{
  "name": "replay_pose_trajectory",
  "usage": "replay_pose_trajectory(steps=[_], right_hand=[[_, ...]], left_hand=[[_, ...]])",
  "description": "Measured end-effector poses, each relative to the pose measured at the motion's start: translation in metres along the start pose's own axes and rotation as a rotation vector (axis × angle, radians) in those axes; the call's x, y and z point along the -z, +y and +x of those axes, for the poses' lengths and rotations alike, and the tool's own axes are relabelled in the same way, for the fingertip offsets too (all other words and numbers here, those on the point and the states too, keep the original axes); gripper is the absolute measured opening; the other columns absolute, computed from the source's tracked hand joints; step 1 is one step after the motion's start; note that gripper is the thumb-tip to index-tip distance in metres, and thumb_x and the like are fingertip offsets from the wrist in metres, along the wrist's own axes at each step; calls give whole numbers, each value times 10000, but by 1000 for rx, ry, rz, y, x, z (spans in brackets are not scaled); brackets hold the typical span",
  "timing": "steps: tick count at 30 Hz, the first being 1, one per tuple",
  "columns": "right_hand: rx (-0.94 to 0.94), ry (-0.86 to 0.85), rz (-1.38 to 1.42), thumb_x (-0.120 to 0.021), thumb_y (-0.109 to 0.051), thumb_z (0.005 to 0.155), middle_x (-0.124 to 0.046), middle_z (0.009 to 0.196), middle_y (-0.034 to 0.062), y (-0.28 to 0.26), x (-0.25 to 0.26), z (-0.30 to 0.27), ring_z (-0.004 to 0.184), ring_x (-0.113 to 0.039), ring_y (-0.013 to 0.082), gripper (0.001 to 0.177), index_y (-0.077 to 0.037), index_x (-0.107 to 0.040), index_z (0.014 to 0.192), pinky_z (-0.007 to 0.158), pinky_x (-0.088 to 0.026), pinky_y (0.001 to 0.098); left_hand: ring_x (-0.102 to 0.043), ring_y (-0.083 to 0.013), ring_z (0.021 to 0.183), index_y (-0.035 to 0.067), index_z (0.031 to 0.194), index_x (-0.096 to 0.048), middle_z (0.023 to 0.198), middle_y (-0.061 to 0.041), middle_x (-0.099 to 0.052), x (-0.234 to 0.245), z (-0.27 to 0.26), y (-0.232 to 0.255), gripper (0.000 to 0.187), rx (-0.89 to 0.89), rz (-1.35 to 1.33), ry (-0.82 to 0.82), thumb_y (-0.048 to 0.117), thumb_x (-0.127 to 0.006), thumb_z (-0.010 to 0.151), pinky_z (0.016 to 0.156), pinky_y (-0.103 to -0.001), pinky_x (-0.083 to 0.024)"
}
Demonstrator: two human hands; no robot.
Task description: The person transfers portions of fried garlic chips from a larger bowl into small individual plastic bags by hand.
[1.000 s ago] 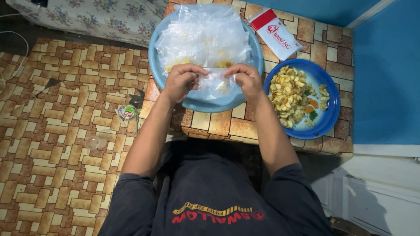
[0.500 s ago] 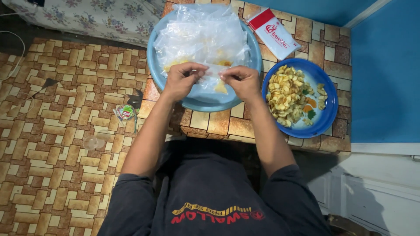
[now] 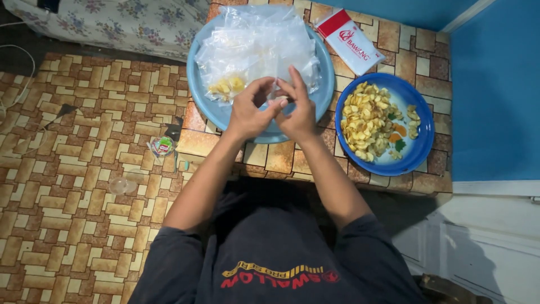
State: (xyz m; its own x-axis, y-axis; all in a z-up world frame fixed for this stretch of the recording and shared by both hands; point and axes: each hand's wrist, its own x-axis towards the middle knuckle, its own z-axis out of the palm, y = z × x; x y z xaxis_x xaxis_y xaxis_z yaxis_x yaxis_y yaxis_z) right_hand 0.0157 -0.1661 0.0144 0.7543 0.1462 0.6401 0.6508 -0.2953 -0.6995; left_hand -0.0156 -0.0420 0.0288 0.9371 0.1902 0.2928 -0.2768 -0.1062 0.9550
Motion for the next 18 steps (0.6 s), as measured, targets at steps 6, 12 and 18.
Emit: replay_pose_trajectory(steps=[6,12,18], right_hand=[[-80,-268,265,-570,52,792,-621,1183,117,-3,13,0,1001,-645,222,740,-94,-241,1438,813,-525,314],[-141,53,241,-559,-80,865,-673,807,74,14,27,17,696,-628,131,303,-57,-529,1165,605,-492,224],[-240,125,79,-456,-281,957,-635,768,55,21,11,14,727,-630,164,242,-105,-543,1097,663,-512,291]], left_hand=[[-678,-187,755,132,963,-688,721,-67,-674,11,10,-28,116,-33,59,114,167,-674,853,626,-304,-551],[-583,-107,568,71,943,-682,539,-46,-534,22,3,-7,119,115,-160,-1,141,-601,892,578,-321,-583],[-541,-92,527,73,938,-677,503,-53,-541,17,-5,-1,126,-32,-97,-168,99,-558,907,534,-260,-497]])
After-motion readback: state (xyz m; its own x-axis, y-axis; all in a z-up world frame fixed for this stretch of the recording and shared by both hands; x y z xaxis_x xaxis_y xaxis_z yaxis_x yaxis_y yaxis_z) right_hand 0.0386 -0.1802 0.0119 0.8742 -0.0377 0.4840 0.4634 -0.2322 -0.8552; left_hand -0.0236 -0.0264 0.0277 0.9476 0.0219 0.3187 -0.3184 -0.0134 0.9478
